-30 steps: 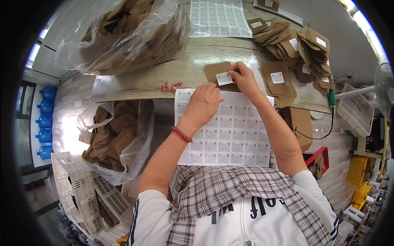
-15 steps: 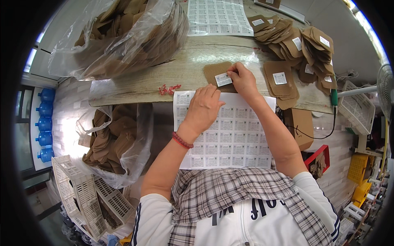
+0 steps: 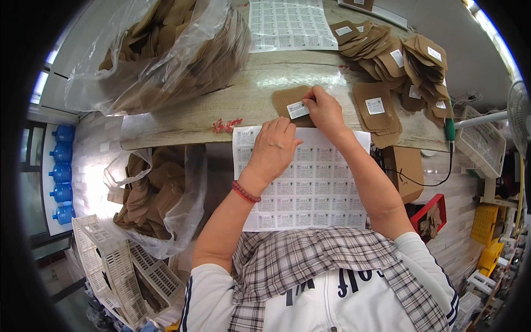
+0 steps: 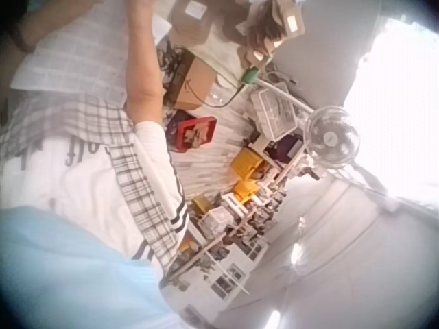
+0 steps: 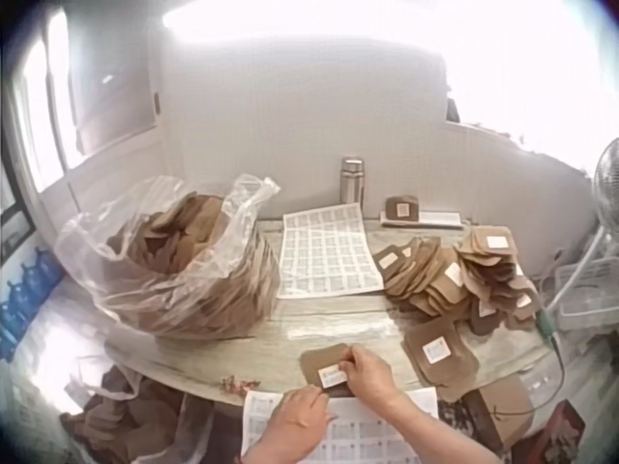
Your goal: The person repeatedly picks small brown paper pouches from a plastic bag, peels a label from a sheet, and sticks it onto each pouch. Labeled pouches are stacked on the table. The person occasionally adjusts the label sheet and repositions the pouch stack.
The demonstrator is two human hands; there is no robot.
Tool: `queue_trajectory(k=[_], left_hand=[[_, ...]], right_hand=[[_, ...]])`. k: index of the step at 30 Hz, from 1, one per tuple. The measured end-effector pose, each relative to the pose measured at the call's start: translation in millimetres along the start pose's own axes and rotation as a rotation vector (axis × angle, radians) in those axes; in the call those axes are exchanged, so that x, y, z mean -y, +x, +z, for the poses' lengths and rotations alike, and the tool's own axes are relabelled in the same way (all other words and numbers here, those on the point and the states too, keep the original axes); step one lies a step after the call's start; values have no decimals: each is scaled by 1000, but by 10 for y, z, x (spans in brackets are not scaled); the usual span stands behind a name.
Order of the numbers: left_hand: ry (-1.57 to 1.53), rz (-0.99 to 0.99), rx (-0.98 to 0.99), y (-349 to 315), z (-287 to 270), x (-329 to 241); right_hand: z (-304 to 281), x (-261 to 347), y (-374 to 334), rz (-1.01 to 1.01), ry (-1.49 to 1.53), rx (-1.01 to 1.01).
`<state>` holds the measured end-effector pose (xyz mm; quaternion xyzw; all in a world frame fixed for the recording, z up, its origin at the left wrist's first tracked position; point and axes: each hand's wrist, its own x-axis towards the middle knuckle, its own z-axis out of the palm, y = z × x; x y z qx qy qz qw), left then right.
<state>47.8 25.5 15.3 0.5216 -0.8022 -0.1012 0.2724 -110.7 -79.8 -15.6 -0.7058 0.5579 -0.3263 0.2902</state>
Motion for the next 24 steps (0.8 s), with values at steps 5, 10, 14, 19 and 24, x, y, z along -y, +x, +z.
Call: queue_trajectory(k=[5,10,14,19,24], left_hand=[[-1,-1,3,10,-13,-2],[0,0,-2,11,-8,-1],[4,8,-8,14,-9,4],[0,2,6,20,-13,2],[7,2,8,21,-12,2]], right_hand=[[-8,4,3,-5,4,7],[-13,19,-2,5,9,5],[-14,12,3,1,7,10],[-4,-22,6,-8,13,6],[-7,-10,5,-1,19,2]])
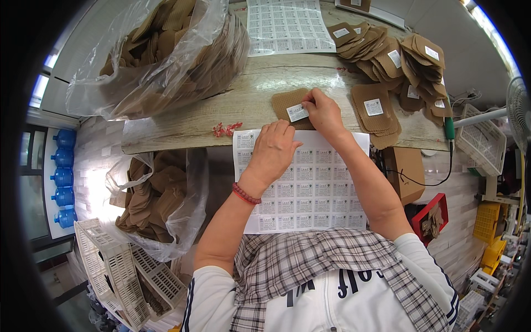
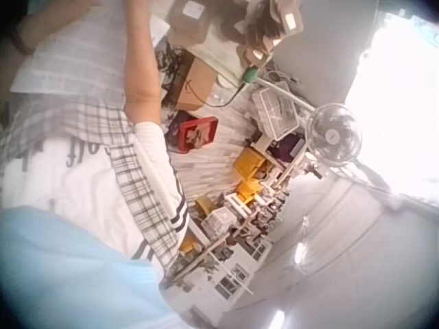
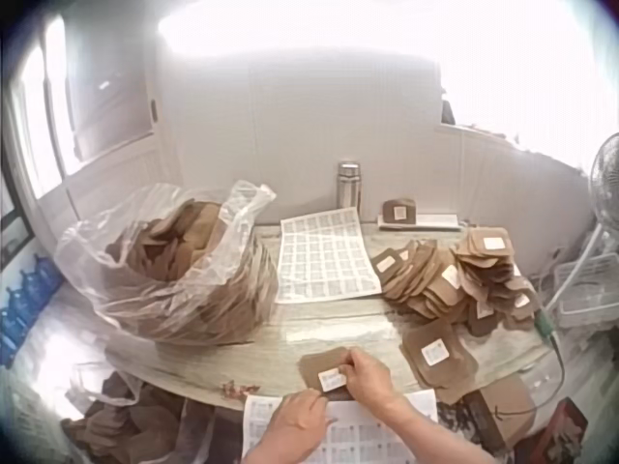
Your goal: The person repeatedly picks small brown paper pouches from a plastic bag, peels a label from a sheet, and sticks it onto each pouch. Labeled pouches are stacked on the table. The person occasionally adjusts the label sheet and repositions the pouch stack.
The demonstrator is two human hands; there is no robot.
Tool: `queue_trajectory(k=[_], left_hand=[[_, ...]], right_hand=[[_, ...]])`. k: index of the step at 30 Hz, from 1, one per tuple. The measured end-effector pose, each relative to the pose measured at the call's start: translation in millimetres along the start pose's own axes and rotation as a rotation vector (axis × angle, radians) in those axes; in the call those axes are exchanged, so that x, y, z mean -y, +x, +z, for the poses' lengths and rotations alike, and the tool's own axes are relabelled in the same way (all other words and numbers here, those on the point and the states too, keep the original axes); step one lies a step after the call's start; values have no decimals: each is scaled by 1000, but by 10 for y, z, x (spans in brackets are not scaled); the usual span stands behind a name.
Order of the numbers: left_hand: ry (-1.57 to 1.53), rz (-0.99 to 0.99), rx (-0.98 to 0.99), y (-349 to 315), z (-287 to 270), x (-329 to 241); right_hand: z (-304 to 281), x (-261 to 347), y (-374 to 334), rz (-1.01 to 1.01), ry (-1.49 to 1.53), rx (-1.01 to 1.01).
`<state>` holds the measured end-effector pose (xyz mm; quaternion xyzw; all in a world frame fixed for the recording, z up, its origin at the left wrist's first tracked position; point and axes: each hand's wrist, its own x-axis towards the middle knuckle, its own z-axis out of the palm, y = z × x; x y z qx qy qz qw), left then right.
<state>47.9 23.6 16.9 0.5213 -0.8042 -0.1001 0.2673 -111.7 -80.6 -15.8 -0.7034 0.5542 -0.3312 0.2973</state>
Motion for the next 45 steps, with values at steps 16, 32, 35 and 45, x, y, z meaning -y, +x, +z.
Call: queue_trajectory(k=[16,32,35,45], left_hand=[[64,63,-15,54,-17,22],[129,94,0,101,-19,1],[127,73,24,92,-26,-3],[124,39,4,-67,135,-19]], right_hand=[[-13,30,-8,-12,-18,-10],[-41,-91,-38,-125,-432,-250],[-164,-202,-3,-87,-332,-320],[-41,-113,-54,-89,-173,-260]])
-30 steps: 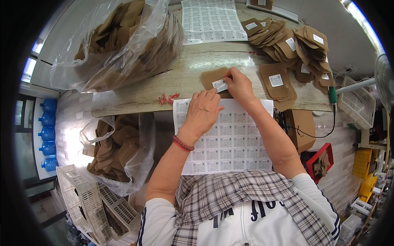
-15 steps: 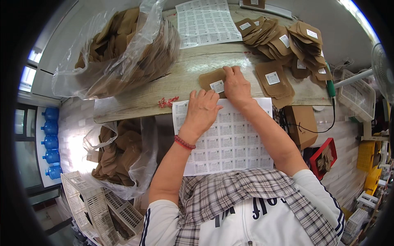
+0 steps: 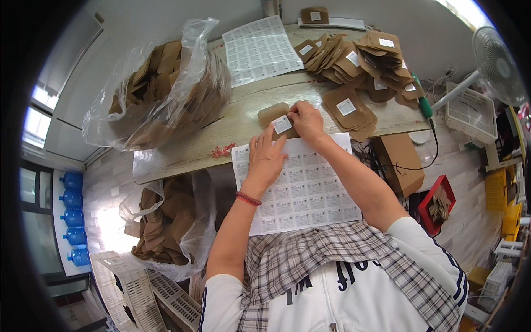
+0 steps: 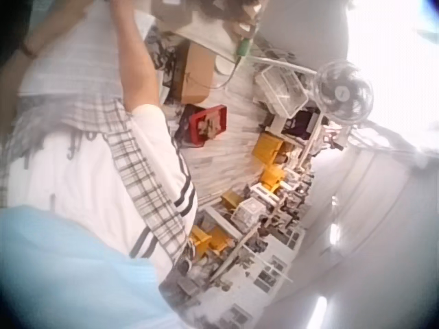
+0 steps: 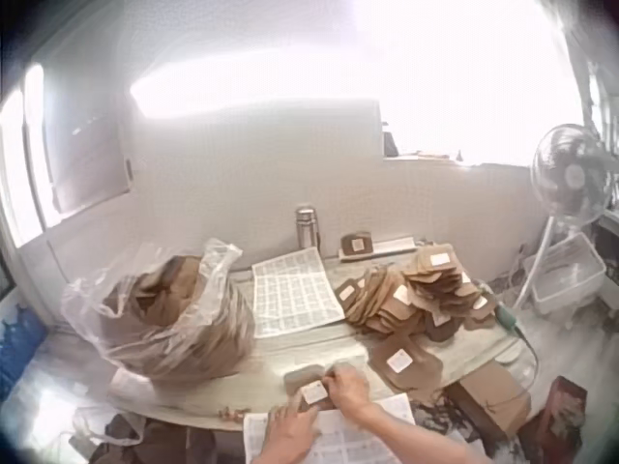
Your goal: The person repeatedly picks small brown paper pouches from a plastic bag, peels a label from a sheet, and sticks it onto each pouch. Labeled pouches are stacked on the table. The person occasionally adjusts the label sheet and repositions the pouch stack.
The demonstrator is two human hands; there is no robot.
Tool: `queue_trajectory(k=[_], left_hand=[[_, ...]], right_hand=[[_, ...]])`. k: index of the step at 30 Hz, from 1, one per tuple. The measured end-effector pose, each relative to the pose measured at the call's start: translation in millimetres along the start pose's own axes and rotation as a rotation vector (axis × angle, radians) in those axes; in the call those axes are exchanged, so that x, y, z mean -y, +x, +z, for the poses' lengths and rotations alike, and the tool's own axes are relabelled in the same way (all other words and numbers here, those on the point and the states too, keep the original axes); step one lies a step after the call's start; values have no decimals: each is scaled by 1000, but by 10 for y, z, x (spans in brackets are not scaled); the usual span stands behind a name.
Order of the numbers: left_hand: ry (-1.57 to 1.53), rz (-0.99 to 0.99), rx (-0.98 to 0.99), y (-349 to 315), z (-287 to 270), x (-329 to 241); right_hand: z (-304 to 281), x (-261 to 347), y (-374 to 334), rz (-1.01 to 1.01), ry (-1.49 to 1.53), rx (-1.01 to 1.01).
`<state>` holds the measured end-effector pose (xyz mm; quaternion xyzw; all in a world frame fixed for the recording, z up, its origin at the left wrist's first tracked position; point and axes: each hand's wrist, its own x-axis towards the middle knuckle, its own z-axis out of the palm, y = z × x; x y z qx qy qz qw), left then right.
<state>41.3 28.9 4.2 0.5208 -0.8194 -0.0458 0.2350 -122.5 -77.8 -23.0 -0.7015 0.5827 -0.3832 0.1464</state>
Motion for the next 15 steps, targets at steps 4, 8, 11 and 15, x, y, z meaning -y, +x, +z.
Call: queue_trajectory(k=[4,8,11,15], left_hand=[[-8,-34,11,-107,35,1],[-20,-16,-37,-181,86,63],[-62,-25,-1,-123,36,15],[-28,-16,-37,-167,138,157]], right_hand=[[-282,-19,160,135,454,-170],[-1008,-240,291,102,560,-268],[-1346,-797,373,117,455,-271],[-1456,-1166,374,90,-15,-230]])
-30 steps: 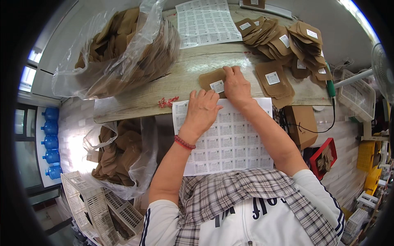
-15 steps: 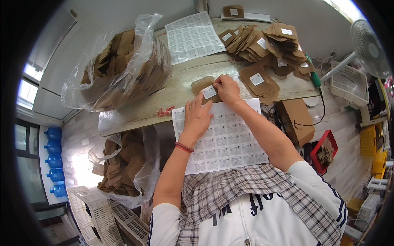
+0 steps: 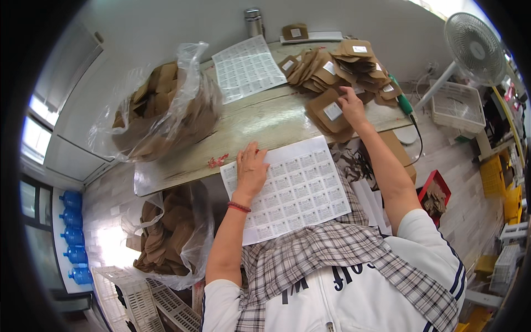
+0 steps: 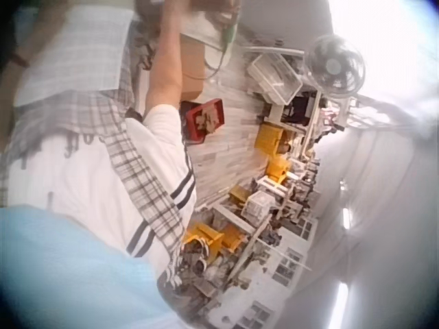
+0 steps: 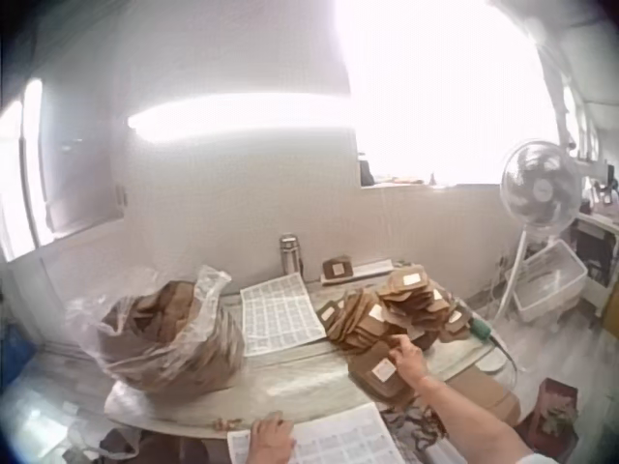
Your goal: The person repeatedly picks small brown paper pouches from a plastic bag, peels a label from a sheet, and sticks it onto each pouch. Labeled pouches are stacked on the table. The person occasionally adjusts the label sheet and repositions the pouch stack.
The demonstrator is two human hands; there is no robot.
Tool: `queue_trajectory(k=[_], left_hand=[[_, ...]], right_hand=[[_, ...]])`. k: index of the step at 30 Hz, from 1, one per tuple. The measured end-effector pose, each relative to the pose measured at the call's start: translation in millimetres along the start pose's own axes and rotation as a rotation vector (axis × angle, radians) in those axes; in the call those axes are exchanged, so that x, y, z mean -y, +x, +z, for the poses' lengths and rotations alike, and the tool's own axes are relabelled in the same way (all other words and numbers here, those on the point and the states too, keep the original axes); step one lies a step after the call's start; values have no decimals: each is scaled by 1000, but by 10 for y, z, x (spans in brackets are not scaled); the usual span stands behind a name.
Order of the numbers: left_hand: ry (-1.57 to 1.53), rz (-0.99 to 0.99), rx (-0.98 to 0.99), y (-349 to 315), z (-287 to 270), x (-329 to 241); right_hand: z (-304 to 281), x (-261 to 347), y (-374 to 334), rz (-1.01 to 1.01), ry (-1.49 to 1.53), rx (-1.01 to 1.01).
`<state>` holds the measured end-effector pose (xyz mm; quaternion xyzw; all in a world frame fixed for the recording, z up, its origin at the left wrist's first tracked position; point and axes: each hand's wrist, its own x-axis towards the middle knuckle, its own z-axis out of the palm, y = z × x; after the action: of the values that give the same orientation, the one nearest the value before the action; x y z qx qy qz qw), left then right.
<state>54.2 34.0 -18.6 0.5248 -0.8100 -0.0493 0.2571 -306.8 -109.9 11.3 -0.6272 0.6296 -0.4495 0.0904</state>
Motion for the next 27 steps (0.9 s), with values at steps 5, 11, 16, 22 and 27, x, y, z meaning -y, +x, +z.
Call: queue_trajectory(k=[5,11,16,22,27], left_hand=[[-13,36,-119,-5,-232,140],[-58,51,-596,349,-1564,342],[95,-157,-765,831,-2714,1042],[476,-506,-162,1649,-2923,2018],[556,-646,-133,2069,-2679,2419]], right_hand=[[-45,72,-378,-314,-338,45],[121,-250,-438,-128,-542,151],[96,-263,-380,-168,-351,-107],[141,-199,-399,-168,-242,-141],[126,-212,-437,-111,-217,-102]])
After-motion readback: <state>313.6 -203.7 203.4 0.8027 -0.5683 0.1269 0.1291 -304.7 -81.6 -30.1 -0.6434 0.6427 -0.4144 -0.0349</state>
